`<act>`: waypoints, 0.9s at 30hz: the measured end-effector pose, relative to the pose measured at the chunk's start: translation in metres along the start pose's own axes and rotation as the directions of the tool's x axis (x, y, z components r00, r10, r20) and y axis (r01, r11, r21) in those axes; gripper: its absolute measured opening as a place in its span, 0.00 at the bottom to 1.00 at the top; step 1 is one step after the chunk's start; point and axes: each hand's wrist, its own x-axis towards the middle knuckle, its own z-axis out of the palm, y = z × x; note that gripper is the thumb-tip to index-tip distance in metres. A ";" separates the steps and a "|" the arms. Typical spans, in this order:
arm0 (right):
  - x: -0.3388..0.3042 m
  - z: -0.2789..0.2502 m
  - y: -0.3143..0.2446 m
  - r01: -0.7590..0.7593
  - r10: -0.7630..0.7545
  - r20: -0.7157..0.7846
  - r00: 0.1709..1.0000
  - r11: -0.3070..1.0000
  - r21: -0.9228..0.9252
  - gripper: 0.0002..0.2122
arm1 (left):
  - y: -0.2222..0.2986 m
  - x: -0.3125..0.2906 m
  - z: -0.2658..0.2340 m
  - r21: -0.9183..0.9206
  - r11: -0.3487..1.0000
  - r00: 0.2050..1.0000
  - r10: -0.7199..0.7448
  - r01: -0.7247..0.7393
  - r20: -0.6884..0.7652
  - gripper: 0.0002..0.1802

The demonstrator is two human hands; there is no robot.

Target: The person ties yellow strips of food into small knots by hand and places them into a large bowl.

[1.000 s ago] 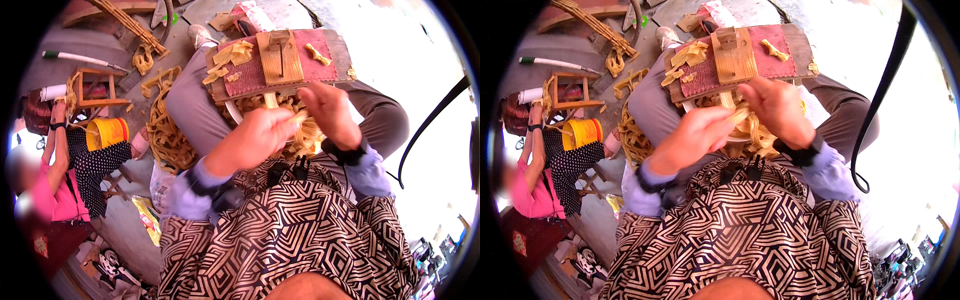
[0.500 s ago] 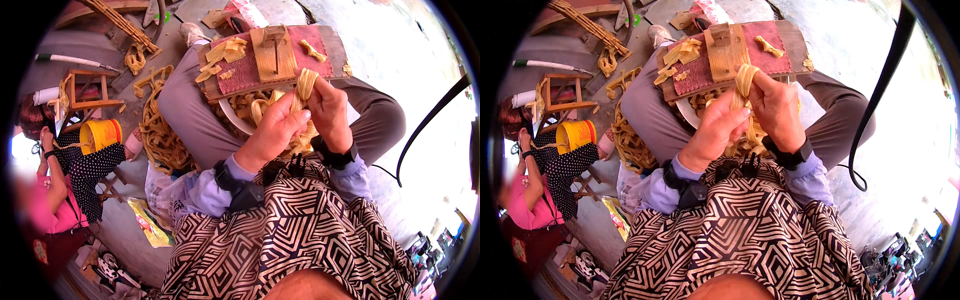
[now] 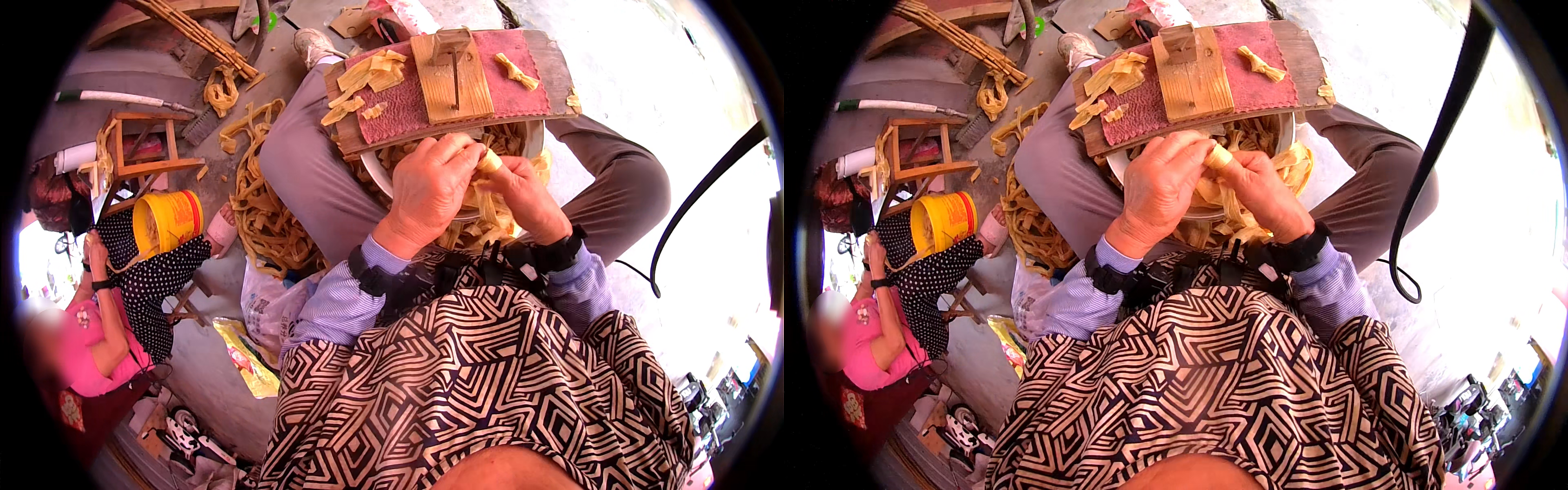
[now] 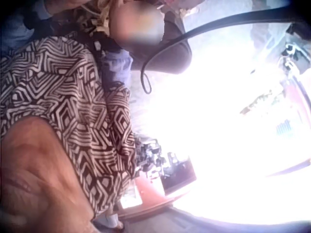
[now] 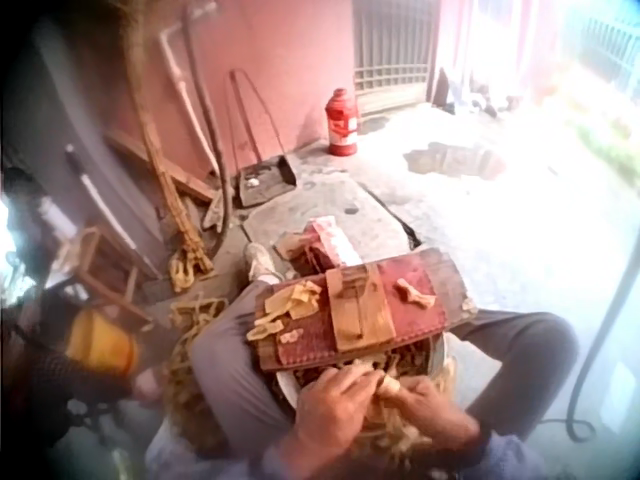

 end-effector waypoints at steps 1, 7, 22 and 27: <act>-0.002 0.002 0.002 -0.055 0.047 0.038 0.998 0.967 0.248 0.16 | 0.000 0.000 -0.002 -0.038 0.999 1.000 -0.008 0.008 0.023 0.19; -0.001 0.000 0.010 -0.130 0.046 0.152 0.987 0.777 0.616 0.08 | 0.005 0.001 0.003 -0.438 0.895 0.996 -0.070 0.087 0.055 0.18; 0.001 0.011 -0.017 0.439 -0.520 -0.464 0.717 0.854 -0.279 0.03 | 0.027 -0.028 0.003 -0.685 0.258 0.710 -0.460 0.681 0.533 0.15; 0.015 -0.058 -0.005 0.521 -0.440 -0.485 0.756 0.853 0.037 0.06 | 0.013 -0.043 -0.028 -0.348 0.754 0.816 -0.419 0.557 0.399 0.13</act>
